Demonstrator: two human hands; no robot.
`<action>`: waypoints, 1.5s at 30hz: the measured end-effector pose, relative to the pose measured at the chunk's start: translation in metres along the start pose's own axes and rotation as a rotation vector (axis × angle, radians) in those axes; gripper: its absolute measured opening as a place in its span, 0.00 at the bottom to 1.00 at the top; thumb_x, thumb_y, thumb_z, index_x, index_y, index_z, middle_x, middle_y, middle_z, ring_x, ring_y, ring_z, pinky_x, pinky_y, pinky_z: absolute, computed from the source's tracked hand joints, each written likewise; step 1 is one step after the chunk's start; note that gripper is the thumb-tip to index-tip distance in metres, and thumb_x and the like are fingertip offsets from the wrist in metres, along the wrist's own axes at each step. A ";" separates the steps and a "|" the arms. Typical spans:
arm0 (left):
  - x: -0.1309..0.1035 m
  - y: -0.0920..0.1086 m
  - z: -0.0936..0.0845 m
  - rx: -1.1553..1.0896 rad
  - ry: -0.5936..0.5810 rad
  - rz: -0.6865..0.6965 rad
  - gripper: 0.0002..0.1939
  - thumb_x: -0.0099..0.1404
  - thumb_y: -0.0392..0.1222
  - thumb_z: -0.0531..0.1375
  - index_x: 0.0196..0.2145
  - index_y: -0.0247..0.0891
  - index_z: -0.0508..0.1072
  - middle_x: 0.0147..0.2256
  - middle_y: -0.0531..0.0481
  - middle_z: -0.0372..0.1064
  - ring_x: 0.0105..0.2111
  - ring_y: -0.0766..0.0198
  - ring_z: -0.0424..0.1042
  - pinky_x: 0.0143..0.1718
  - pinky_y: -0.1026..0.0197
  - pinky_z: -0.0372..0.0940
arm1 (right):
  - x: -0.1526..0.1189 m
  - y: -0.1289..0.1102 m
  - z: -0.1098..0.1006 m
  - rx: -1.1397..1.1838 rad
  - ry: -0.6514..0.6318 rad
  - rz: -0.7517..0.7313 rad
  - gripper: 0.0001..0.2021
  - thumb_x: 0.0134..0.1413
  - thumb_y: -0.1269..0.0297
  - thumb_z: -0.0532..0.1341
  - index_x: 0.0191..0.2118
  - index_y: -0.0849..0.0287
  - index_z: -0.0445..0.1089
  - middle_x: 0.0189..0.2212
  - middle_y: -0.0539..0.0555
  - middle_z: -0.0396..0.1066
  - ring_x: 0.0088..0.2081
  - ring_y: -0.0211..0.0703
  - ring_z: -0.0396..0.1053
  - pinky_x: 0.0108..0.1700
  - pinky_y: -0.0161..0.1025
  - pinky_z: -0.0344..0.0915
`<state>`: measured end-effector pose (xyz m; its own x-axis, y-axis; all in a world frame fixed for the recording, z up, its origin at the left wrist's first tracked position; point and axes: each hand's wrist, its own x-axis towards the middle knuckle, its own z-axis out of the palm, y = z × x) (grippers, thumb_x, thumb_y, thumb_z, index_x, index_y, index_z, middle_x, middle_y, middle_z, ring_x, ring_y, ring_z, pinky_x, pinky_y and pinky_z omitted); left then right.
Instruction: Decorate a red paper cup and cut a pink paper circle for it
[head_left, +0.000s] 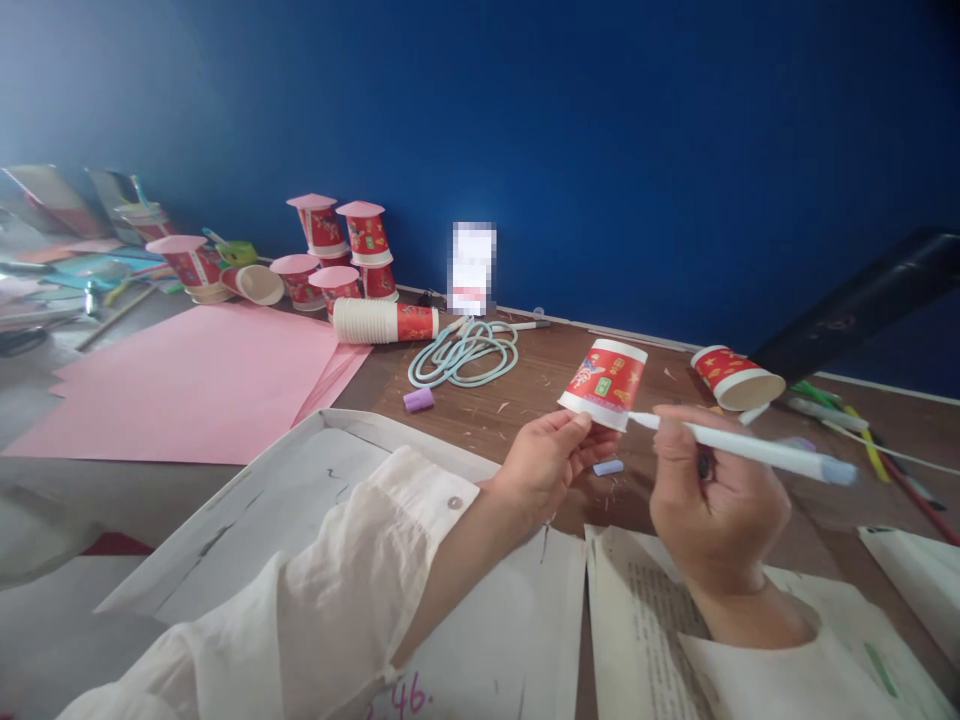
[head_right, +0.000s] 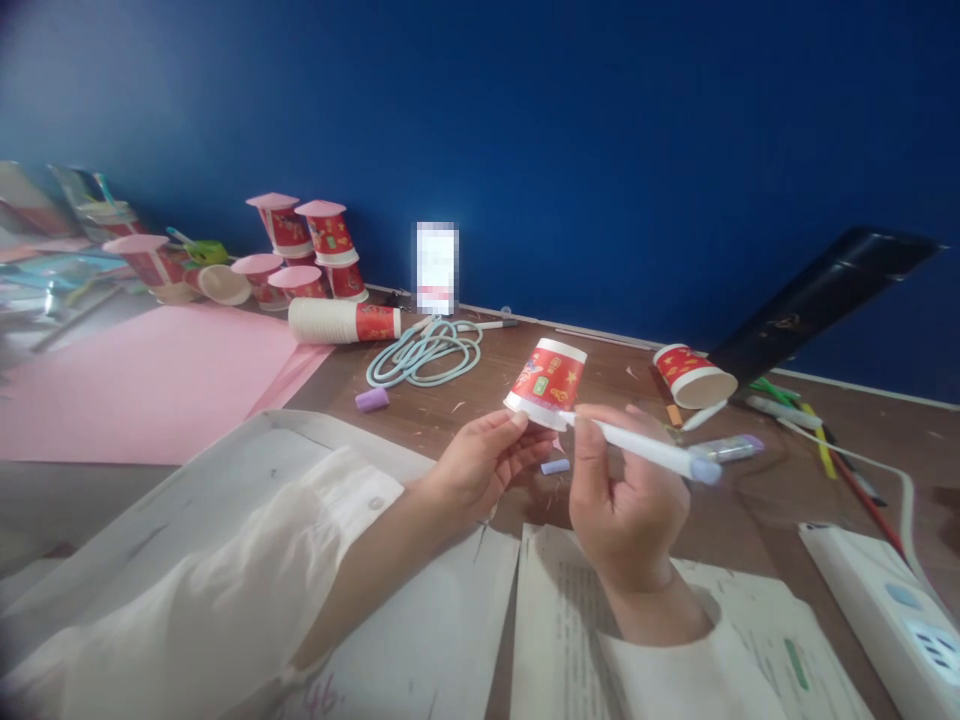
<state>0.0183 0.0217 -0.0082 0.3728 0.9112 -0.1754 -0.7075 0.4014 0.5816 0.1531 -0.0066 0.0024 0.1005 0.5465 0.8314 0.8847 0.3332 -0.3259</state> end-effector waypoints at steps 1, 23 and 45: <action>0.000 0.000 0.001 0.004 0.015 -0.004 0.07 0.65 0.36 0.61 0.33 0.30 0.77 0.34 0.43 0.75 0.36 0.64 0.74 0.51 0.58 0.65 | 0.000 0.001 0.000 0.010 0.030 0.028 0.10 0.63 0.62 0.58 0.41 0.58 0.75 0.36 0.57 0.78 0.38 0.49 0.76 0.43 0.45 0.70; -0.007 -0.007 0.000 0.402 -0.088 -0.040 0.26 0.54 0.60 0.68 0.41 0.34 0.79 0.37 0.43 0.75 0.34 0.62 0.72 0.30 0.64 0.62 | 0.007 0.025 0.023 1.038 0.064 0.946 0.26 0.51 0.48 0.68 0.54 0.51 0.66 0.47 0.53 0.76 0.48 0.45 0.74 0.44 0.42 0.71; 0.011 -0.041 0.036 -0.109 -0.092 -0.053 0.23 0.61 0.56 0.65 0.45 0.34 0.78 0.49 0.41 0.73 0.48 0.60 0.71 0.50 0.62 0.64 | 0.020 0.036 0.019 1.198 0.223 1.120 0.22 0.46 0.51 0.70 0.46 0.56 0.72 0.37 0.49 0.76 0.35 0.41 0.73 0.40 0.40 0.72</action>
<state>0.0723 0.0118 -0.0055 0.4611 0.8782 -0.1272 -0.7446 0.4609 0.4829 0.1786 0.0310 -0.0019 0.5582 0.8292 -0.0302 -0.4869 0.2979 -0.8211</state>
